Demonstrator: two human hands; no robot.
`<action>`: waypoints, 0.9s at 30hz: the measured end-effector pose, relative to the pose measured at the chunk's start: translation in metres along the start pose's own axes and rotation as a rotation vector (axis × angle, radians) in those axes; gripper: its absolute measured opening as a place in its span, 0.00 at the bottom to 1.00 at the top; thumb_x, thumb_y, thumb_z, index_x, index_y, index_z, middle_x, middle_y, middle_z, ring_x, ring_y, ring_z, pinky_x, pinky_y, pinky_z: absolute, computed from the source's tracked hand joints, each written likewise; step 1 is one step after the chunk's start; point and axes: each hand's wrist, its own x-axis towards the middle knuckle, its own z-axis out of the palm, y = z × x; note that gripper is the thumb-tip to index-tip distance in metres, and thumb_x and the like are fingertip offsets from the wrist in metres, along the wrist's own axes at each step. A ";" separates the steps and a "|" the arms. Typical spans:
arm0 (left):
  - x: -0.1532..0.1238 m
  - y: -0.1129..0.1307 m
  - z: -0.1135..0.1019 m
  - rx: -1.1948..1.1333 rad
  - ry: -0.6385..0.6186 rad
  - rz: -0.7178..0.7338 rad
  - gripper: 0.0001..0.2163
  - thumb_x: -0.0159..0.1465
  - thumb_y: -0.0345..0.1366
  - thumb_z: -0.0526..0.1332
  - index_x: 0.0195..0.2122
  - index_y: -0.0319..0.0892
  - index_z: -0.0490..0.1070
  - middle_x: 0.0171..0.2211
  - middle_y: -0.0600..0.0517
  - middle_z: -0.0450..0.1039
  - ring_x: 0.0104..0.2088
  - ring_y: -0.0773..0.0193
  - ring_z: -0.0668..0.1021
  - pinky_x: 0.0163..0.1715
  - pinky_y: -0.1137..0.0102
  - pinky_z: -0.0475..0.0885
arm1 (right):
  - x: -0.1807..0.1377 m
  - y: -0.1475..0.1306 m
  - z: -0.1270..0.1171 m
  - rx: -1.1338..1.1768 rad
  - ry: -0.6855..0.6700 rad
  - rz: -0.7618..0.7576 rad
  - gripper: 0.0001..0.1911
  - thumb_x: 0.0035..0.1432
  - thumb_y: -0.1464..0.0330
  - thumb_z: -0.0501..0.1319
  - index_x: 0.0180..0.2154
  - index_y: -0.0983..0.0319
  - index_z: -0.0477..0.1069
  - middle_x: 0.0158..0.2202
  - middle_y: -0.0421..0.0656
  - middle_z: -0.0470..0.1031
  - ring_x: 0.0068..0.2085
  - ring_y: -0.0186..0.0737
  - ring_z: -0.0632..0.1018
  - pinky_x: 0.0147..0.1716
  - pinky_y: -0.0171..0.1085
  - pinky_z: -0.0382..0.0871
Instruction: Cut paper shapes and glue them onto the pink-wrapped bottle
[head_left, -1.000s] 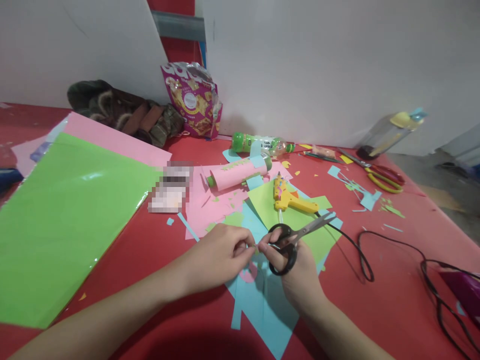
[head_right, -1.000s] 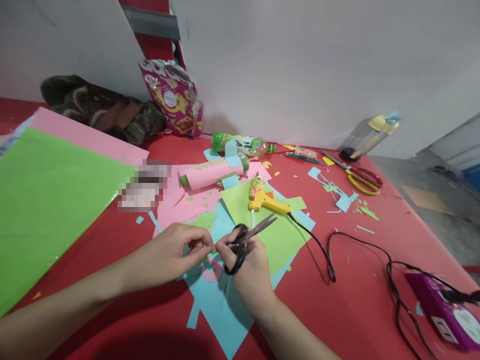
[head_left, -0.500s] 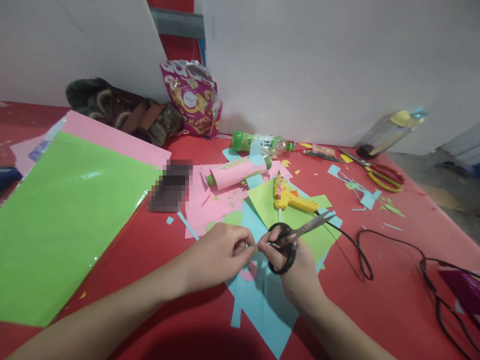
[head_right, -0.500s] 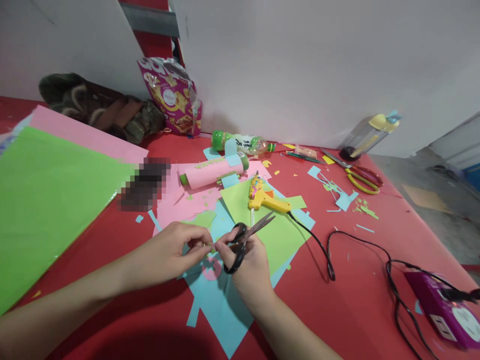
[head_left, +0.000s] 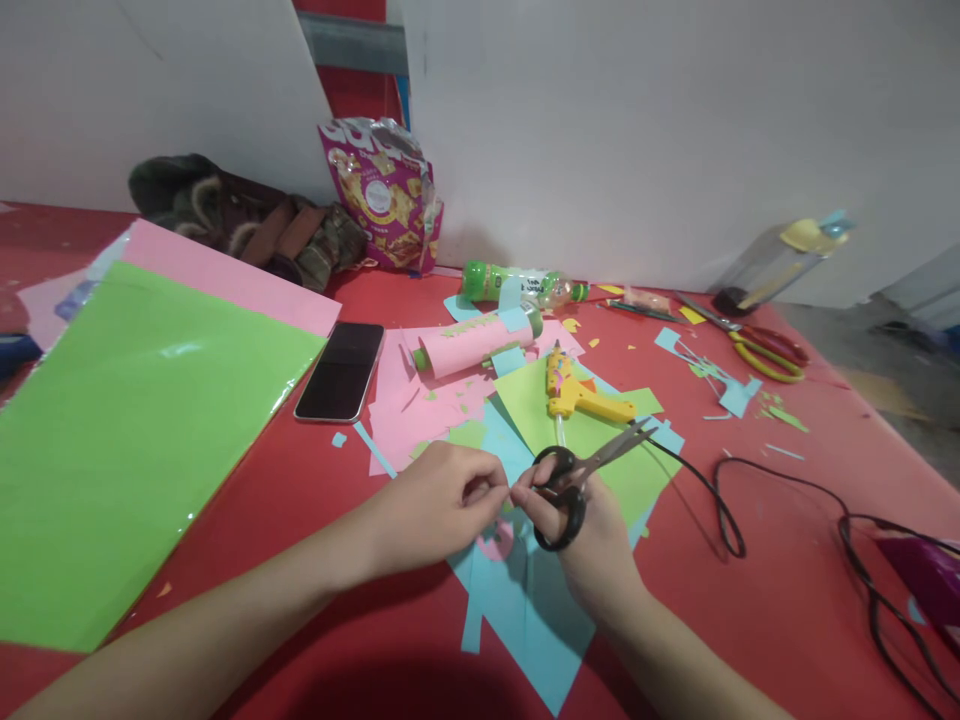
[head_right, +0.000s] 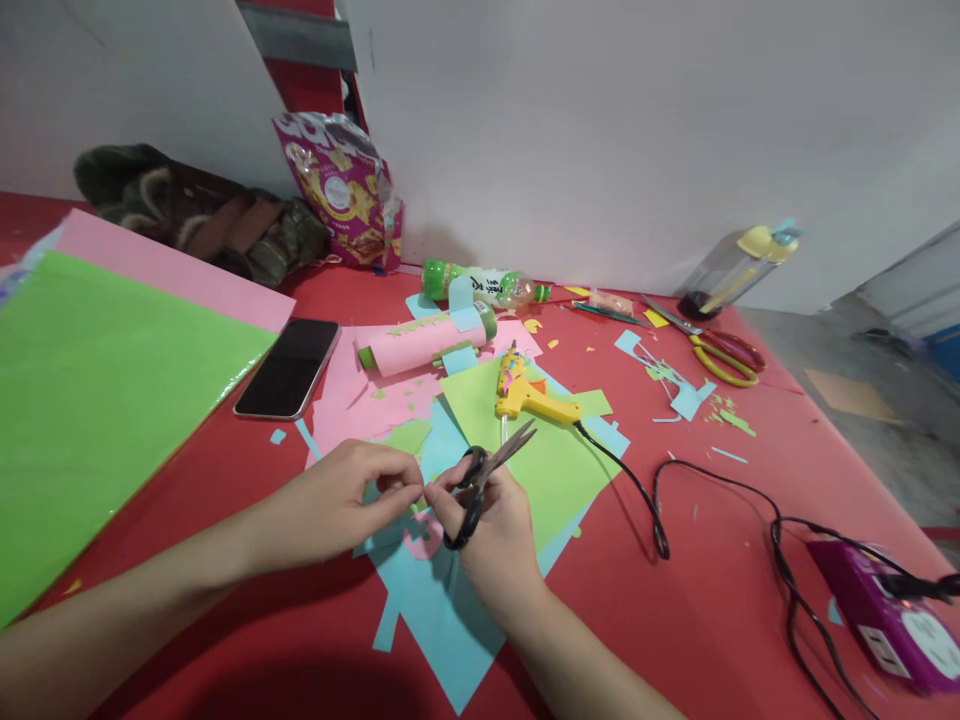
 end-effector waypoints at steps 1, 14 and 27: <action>0.000 0.000 0.000 -0.017 0.010 -0.011 0.11 0.57 0.34 0.49 0.21 0.38 0.64 0.17 0.57 0.59 0.21 0.72 0.62 0.20 0.77 0.56 | 0.000 0.000 0.000 -0.005 0.010 -0.002 0.13 0.41 0.67 0.63 0.24 0.62 0.59 0.19 0.34 0.64 0.20 0.27 0.64 0.19 0.28 0.57; -0.001 0.003 -0.022 -0.256 0.363 -0.040 0.08 0.57 0.34 0.52 0.23 0.38 0.65 0.20 0.56 0.62 0.23 0.71 0.65 0.23 0.77 0.61 | -0.005 0.009 -0.003 -0.026 -0.424 0.106 0.22 0.45 0.50 0.56 0.33 0.61 0.58 0.25 0.36 0.59 0.26 0.31 0.64 0.28 0.34 0.61; -0.005 0.007 -0.022 -0.172 0.382 -0.022 0.09 0.57 0.34 0.52 0.23 0.38 0.65 0.20 0.56 0.63 0.23 0.72 0.66 0.24 0.78 0.62 | -0.008 -0.003 -0.002 -0.247 -0.530 0.101 0.25 0.44 0.47 0.54 0.30 0.63 0.61 0.25 0.39 0.60 0.27 0.33 0.61 0.27 0.34 0.56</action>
